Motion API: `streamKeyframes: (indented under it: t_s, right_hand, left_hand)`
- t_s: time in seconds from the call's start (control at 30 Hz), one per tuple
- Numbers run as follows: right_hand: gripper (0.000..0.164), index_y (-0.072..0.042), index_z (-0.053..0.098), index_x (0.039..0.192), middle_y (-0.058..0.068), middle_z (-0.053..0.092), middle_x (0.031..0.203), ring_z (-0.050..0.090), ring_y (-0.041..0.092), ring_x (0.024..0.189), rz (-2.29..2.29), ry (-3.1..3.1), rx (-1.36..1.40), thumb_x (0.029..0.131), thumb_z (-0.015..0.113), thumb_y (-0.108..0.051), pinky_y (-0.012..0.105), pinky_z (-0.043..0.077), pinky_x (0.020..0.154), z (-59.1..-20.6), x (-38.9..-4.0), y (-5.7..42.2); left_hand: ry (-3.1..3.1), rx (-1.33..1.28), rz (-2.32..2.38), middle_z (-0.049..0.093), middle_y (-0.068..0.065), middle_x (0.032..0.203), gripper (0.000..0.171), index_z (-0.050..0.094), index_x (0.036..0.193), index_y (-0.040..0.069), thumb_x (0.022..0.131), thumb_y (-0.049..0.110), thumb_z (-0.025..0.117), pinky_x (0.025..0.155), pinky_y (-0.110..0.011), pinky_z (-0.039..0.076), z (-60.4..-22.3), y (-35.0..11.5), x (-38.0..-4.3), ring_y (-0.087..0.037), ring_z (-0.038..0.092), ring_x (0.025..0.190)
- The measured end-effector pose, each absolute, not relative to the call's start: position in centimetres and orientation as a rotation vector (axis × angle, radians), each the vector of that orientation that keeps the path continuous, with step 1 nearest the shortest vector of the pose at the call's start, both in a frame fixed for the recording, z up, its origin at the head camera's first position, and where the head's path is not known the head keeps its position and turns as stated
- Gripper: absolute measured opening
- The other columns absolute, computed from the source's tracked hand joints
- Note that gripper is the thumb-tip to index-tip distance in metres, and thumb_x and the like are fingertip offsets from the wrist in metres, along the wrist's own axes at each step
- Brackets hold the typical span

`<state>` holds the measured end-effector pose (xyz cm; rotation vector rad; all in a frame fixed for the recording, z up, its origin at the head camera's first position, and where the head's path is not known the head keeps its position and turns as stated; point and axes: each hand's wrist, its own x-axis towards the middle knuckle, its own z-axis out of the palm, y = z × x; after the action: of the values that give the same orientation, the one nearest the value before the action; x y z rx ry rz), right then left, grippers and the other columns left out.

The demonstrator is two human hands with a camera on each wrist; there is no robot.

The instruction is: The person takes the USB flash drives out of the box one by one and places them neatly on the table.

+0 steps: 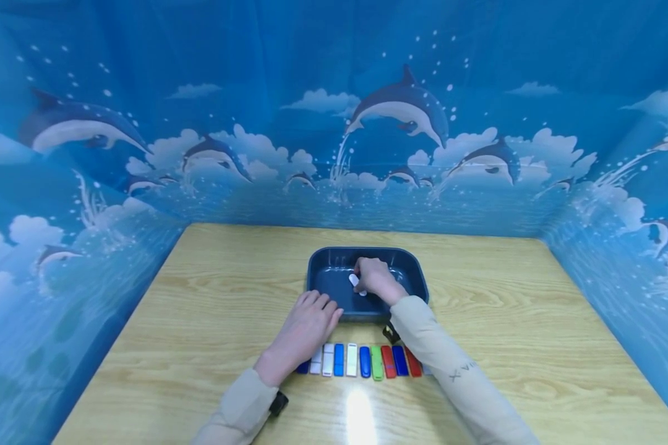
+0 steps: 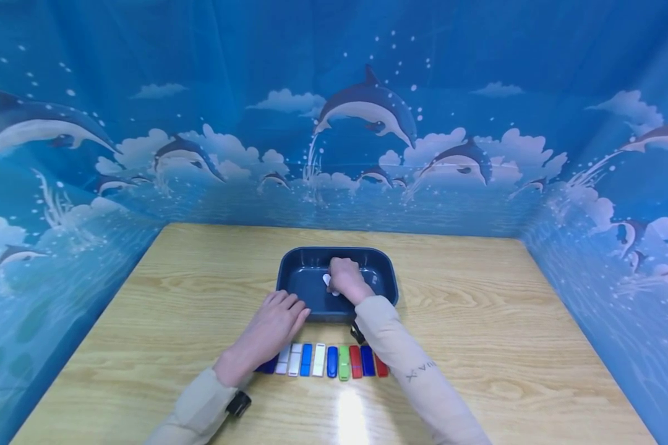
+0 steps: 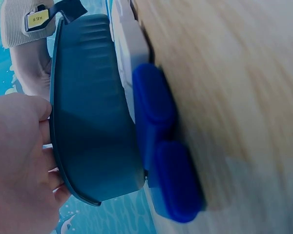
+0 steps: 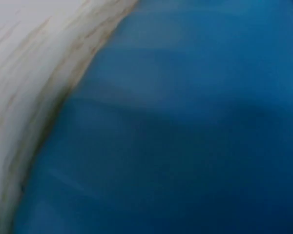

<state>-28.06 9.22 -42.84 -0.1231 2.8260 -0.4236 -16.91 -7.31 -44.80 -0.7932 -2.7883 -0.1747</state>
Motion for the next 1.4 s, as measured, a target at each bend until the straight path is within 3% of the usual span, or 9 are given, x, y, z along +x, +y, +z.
streamKeyframes:
  t_s: [0.2, 0.37, 0.63, 0.87, 1.1, 1.4]
  right_hand:
    - [0.019, -0.011, 0.063, 0.085, 0.003, 0.061, 0.081, 0.058, 0.015, 0.063, -0.477, 2.748, -0.096, 0.075, 0.077, -0.019, 0.027, 0.047, 0.056, -42.8, -27.9, 9.4]
    - [0.02, -0.011, 0.065, 0.094, 0.002, 0.062, 0.077, 0.06, 0.013, 0.055, -0.581, 2.748, -0.061, 0.078, 0.074, -0.017, 0.024, 0.047, 0.052, -42.4, -27.8, 9.7]
    - [0.022, -0.004, 0.062, 0.103, 0.008, 0.065, 0.087, 0.064, 0.015, 0.062, -0.898, 2.712, -0.05, 0.082, 0.068, -0.009, 0.028, 0.055, 0.057, -41.3, -27.4, 10.8]
    - [0.024, -0.004, 0.061, 0.107, 0.01, 0.064, 0.09, 0.063, 0.017, 0.067, -1.057, 2.706, -0.064, 0.084, 0.066, -0.01, 0.033, 0.056, 0.064, -39.8, -26.4, 12.4]
    - [0.026, 0.001, 0.057, 0.11, 0.014, 0.064, 0.093, 0.064, 0.019, 0.071, -1.229, 2.676, -0.15, 0.086, 0.063, -0.004, 0.038, 0.056, 0.068, -38.7, -24.8, 15.5]
    - [0.03, 0.0, 0.054, 0.116, 0.016, 0.061, 0.099, 0.065, 0.024, 0.077, -1.353, 2.643, -0.103, 0.088, 0.06, -0.01, 0.04, 0.055, 0.071, -38.4, -22.1, 19.5]
  left_hand:
    - [-2.805, -0.78, -0.173, 0.062, -0.001, 0.105, 0.035, 0.064, 0.107, 0.016, 0.098, 0.038, 0.038, 0.102, -0.04, 0.036, -44.8, -7.3, -16.9, -0.019, 0.052, 0.101]
    - [-2.791, -0.787, -0.17, 0.062, -0.001, 0.104, 0.035, 0.064, 0.106, 0.015, 0.098, 0.036, 0.038, 0.102, -0.04, 0.036, -44.8, -7.3, -16.9, -0.019, 0.052, 0.101]
    - [-2.807, -0.776, -0.178, 0.062, -0.001, 0.105, 0.035, 0.065, 0.106, 0.015, 0.098, 0.037, 0.038, 0.102, -0.041, 0.036, -44.9, -7.2, -16.9, -0.019, 0.052, 0.102]
    - [-2.827, -0.776, -0.189, 0.062, -0.001, 0.106, 0.04, 0.064, 0.108, 0.015, 0.099, 0.039, 0.033, 0.103, -0.041, 0.035, -44.8, -7.2, -16.9, -0.019, 0.051, 0.103]
    - [-2.811, -0.772, -0.184, 0.062, -0.001, 0.104, 0.036, 0.064, 0.106, 0.015, 0.098, 0.038, 0.037, 0.103, -0.041, 0.036, -44.8, -7.1, -16.9, -0.019, 0.052, 0.101]
    - [-2.77, -0.787, -0.216, 0.062, 0.0, 0.099, 0.035, 0.065, 0.103, 0.014, 0.098, 0.036, 0.038, 0.102, -0.04, 0.036, -44.9, -7.2, -16.8, -0.018, 0.052, 0.098]
